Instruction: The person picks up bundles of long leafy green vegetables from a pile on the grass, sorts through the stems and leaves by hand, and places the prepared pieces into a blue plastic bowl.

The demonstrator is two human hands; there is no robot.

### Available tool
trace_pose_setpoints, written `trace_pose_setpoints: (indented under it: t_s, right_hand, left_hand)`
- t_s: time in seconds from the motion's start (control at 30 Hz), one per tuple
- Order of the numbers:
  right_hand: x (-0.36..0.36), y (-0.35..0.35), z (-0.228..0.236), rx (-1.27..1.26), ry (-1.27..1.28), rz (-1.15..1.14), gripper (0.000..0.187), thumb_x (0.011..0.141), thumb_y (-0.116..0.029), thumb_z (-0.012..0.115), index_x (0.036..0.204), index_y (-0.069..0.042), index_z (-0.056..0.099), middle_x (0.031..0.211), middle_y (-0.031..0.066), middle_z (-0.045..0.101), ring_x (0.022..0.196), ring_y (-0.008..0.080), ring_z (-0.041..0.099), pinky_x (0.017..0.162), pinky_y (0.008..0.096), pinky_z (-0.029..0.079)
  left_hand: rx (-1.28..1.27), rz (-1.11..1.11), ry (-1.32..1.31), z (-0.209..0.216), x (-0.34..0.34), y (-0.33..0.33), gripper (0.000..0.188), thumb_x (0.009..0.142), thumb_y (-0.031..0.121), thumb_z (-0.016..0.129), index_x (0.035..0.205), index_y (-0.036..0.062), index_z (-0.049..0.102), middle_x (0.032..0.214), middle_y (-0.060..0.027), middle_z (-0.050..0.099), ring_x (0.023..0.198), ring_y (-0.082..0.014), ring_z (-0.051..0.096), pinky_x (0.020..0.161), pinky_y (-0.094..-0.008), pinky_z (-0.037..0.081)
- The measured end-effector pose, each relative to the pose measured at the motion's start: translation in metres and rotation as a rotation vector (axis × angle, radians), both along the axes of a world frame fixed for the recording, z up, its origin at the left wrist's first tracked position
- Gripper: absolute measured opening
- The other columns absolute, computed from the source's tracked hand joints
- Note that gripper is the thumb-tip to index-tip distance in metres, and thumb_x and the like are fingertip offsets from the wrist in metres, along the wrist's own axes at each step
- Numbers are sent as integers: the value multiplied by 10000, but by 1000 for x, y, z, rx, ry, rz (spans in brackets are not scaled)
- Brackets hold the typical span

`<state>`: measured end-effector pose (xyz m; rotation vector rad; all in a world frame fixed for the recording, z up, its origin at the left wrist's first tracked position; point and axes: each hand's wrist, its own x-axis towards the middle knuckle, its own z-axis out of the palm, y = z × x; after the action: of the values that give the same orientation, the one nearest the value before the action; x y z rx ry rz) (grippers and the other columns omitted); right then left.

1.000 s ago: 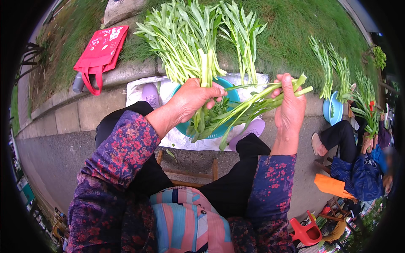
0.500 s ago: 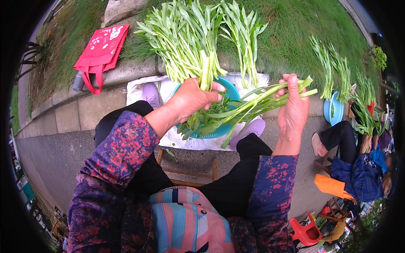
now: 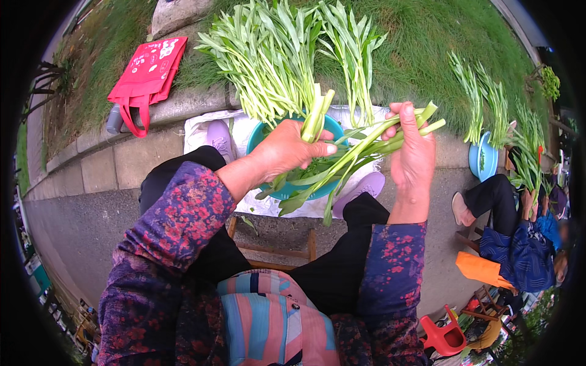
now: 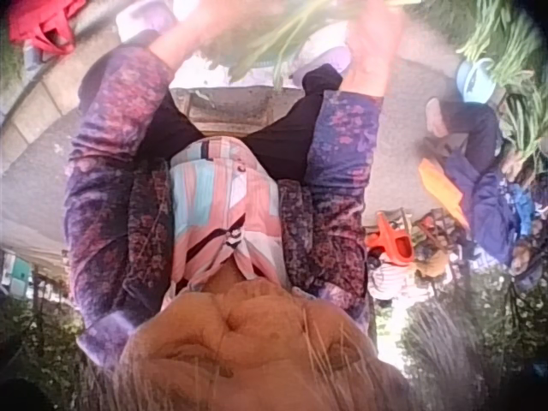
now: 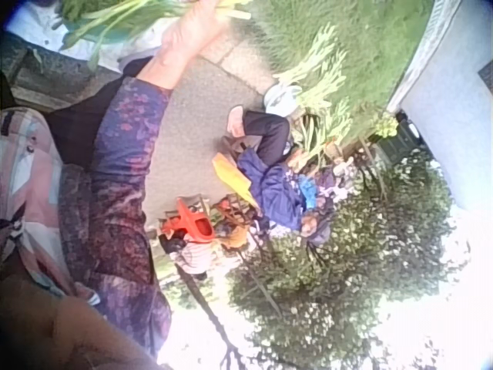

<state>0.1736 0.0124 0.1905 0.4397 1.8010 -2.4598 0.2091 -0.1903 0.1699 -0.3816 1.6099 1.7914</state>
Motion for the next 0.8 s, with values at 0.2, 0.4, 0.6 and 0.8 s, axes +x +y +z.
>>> trace_pose_setpoints:
  t_s: [0.2,0.4,0.6,0.8]
  right_hand:
    - [1,-2,3,-33,-5,19,247,866,-231,644,914,11,627,759,37,589,596,85,496,557,212,416]
    - [2,1,1,62,7,61,289,878,-272,621,966,4,609,779,40,578,632,105,504,584,236,423]
    - [2,-4,4,12,20,24,263,868,-242,640,933,13,635,764,29,583,610,84,492,574,215,423]
    - [0,-3,-1,-46,50,4,304,893,-263,602,1014,16,605,800,40,578,640,89,496,602,218,432]
  left_hand:
    - [76,-17,-10,-4,-2,-1,240,785,182,730,882,-18,639,678,-23,577,491,-75,449,459,-209,359]
    - [54,17,19,-3,-2,-1,164,804,126,674,838,-27,627,700,-47,581,513,-85,464,480,-216,369]
    - [173,157,-9,-5,-5,0,104,801,64,613,843,-31,618,715,-62,584,529,-96,459,521,-221,375]
    - [317,307,-76,-8,-6,-2,109,796,48,613,869,-33,614,732,-67,583,527,-99,444,523,-221,371]
